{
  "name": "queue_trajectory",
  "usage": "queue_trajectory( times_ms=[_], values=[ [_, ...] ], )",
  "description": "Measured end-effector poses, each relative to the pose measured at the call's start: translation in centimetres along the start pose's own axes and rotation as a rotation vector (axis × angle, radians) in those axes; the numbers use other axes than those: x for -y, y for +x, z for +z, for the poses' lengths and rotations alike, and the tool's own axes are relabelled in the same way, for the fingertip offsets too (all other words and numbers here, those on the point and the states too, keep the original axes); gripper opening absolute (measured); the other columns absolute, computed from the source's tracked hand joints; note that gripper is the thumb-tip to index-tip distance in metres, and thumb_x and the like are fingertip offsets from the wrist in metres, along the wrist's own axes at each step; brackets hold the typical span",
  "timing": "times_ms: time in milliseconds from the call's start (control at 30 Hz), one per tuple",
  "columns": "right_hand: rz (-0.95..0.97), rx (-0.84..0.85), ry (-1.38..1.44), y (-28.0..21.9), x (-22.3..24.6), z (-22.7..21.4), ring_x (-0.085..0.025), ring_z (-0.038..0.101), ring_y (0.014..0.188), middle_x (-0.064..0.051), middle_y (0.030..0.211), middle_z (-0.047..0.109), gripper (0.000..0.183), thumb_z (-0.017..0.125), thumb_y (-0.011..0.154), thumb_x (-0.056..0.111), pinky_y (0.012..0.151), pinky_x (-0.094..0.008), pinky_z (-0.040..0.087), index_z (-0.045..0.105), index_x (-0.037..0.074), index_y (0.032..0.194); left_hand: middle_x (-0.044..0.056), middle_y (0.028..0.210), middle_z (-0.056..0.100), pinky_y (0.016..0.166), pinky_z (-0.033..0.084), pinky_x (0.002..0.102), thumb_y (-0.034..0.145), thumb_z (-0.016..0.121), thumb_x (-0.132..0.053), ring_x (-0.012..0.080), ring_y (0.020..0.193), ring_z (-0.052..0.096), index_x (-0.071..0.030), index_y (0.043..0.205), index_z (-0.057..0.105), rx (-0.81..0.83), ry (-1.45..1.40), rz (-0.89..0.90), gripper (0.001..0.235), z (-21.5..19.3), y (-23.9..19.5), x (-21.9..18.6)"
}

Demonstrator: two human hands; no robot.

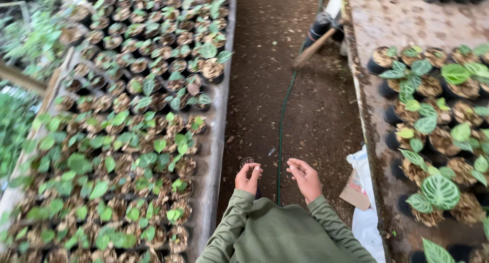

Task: The person repeatedly picks up small potted seedlings from a tray, walks to a nearby table, and places them in a row. The person handles each seedling individually, moving them from one location to another.

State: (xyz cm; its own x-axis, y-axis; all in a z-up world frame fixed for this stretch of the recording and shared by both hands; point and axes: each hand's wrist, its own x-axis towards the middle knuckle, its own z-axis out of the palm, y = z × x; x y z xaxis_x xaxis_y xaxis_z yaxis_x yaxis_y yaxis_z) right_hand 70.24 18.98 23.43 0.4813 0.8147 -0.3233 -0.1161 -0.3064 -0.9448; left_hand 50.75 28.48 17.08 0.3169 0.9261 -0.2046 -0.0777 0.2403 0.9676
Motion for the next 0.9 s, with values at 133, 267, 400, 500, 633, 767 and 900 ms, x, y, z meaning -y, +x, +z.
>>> queue_trajectory(
  times_ms=[133, 267, 400, 500, 633, 767, 900],
  values=[
    [-0.012, -0.117, 0.030, 2.6, 1.3, -0.6, -0.017, 0.072, 0.110, -0.009, 0.127, 0.074, 0.035, 0.061, 0.100, 0.019, 0.082, -0.031, 0.055, 0.067, 0.004, 0.131, 0.003, 0.093, 0.075, 0.068, 0.056, 0.029, 0.098, 0.064, -0.018, 0.0089, 0.082, 0.067, -0.005, 0.108, 0.070, 0.103, 0.054, -0.075, 0.018, 1.0, 5.1, -1.8],
    [-0.037, -0.197, 0.071, 6.4, 3.6, -0.3, -0.017, 0.073, 0.109, -0.008, 0.126, 0.075, 0.035, 0.060, 0.100, 0.020, 0.082, -0.030, 0.055, 0.067, 0.004, 0.130, 0.005, 0.093, 0.076, 0.074, 0.056, 0.028, 0.100, 0.065, -0.019, 0.0099, 0.083, 0.067, -0.003, 0.107, 0.071, 0.198, 0.116, 0.000, 0.019, 2.7, 11.5, -4.0],
    [-0.040, -0.257, 0.101, 10.4, 6.4, 0.4, -0.017, 0.073, 0.109, -0.008, 0.124, 0.075, 0.036, 0.059, 0.100, 0.021, 0.082, -0.030, 0.055, 0.066, 0.005, 0.131, 0.004, 0.095, 0.076, 0.078, 0.056, 0.028, 0.100, 0.065, -0.018, 0.0101, 0.085, 0.068, -0.002, 0.108, 0.070, 0.304, 0.101, 0.039, 0.019, 4.3, 17.6, -6.3],
    [-0.058, -0.299, 0.104, 13.2, 8.1, 0.9, -0.018, 0.073, 0.108, -0.009, 0.124, 0.076, 0.036, 0.059, 0.100, 0.020, 0.083, -0.030, 0.055, 0.067, 0.004, 0.132, 0.004, 0.094, 0.076, 0.079, 0.057, 0.028, 0.099, 0.065, -0.018, 0.0103, 0.085, 0.068, -0.002, 0.108, 0.070, 0.356, 0.130, 0.051, 0.019, 4.9, 21.7, -7.8],
    [-0.057, -0.351, 0.139, 15.4, 9.1, 1.3, -0.018, 0.073, 0.106, -0.010, 0.123, 0.076, 0.037, 0.059, 0.100, 0.020, 0.083, -0.030, 0.055, 0.066, 0.004, 0.132, 0.005, 0.096, 0.075, 0.079, 0.057, 0.029, 0.100, 0.066, -0.018, 0.0110, 0.086, 0.068, -0.002, 0.109, 0.070, 0.434, 0.139, 0.041, 0.019, 5.8, 25.9, -9.2],
    [-0.027, -0.368, 0.143, 16.8, 8.6, 1.3, -0.017, 0.073, 0.105, -0.010, 0.122, 0.076, 0.037, 0.059, 0.099, 0.019, 0.083, -0.030, 0.056, 0.066, 0.004, 0.132, 0.004, 0.097, 0.075, 0.080, 0.058, 0.030, 0.100, 0.065, -0.020, 0.0108, 0.088, 0.069, -0.002, 0.109, 0.070, 0.444, 0.208, 0.003, 0.021, 6.1, 28.7, -9.2],
    [0.012, -0.376, 0.160, 18.8, 8.1, 0.3, -0.016, 0.072, 0.101, -0.008, 0.120, 0.077, 0.036, 0.059, 0.099, 0.019, 0.082, -0.030, 0.055, 0.066, 0.004, 0.131, 0.004, 0.097, 0.076, 0.080, 0.058, 0.030, 0.100, 0.065, -0.019, 0.0118, 0.086, 0.069, -0.002, 0.108, 0.070, 0.447, 0.193, -0.025, 0.020, 7.3, 29.8, -7.9]
  ],
)
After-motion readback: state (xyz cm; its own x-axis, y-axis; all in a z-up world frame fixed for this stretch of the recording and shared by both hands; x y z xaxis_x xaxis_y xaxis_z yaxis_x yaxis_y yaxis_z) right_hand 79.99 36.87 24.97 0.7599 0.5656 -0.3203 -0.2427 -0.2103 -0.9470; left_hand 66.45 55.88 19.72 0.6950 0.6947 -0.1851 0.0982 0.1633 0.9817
